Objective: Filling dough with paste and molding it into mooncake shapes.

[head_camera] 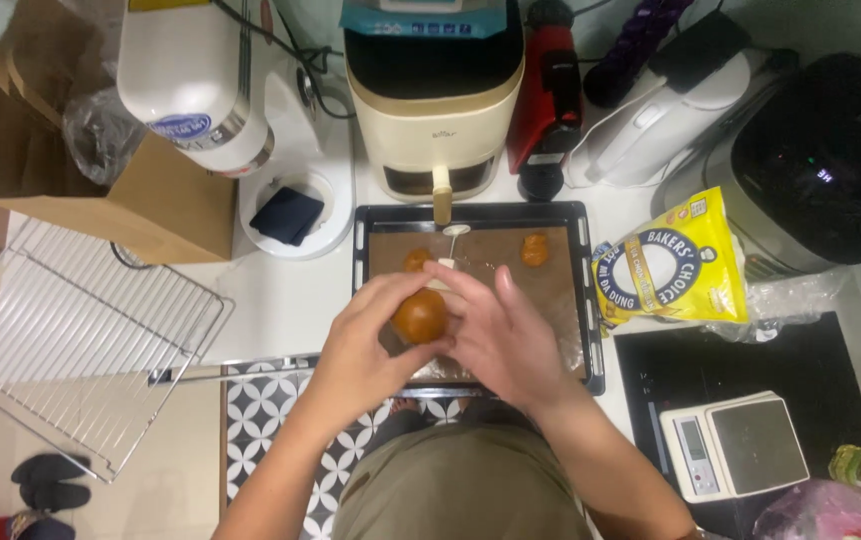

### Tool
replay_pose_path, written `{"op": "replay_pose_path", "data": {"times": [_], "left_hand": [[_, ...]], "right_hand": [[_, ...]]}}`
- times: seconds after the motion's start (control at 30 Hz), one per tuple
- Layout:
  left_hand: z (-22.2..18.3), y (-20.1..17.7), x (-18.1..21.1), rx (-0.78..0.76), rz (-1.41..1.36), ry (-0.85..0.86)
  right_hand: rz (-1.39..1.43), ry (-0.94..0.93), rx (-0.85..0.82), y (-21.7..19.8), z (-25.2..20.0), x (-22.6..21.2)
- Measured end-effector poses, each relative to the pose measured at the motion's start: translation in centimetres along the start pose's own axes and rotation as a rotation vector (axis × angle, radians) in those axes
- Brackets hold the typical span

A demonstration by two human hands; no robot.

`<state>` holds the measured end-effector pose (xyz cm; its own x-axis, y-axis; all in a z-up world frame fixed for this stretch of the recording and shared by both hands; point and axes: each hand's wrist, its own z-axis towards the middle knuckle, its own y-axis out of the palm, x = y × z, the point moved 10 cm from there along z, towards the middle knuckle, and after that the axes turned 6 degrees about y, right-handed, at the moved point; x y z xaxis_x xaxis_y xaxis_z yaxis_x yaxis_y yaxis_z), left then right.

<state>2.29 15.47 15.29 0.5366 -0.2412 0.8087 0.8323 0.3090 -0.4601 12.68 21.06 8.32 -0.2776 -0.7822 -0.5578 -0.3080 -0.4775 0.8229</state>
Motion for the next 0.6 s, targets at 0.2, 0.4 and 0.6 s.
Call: {"op": "replay_pose_path", "data": {"times": [0.2,0.4,0.6], "left_hand": [[-3.6,2.7,-9.5,-0.025,-0.037,-0.347],[-9.6,8.8,-21.6,-0.086,0.081,-0.479],[-9.6,11.0,-20.8,-0.17,0.237,-0.489]], "right_hand": [[-0.451,0.046,0.255,-9.4,1.3,0.0],[-1.378,0.03,0.747,-18.6,1.3,-0.1],[-1.842,-0.179,0.608,-16.4,3.0,1.5]]}}
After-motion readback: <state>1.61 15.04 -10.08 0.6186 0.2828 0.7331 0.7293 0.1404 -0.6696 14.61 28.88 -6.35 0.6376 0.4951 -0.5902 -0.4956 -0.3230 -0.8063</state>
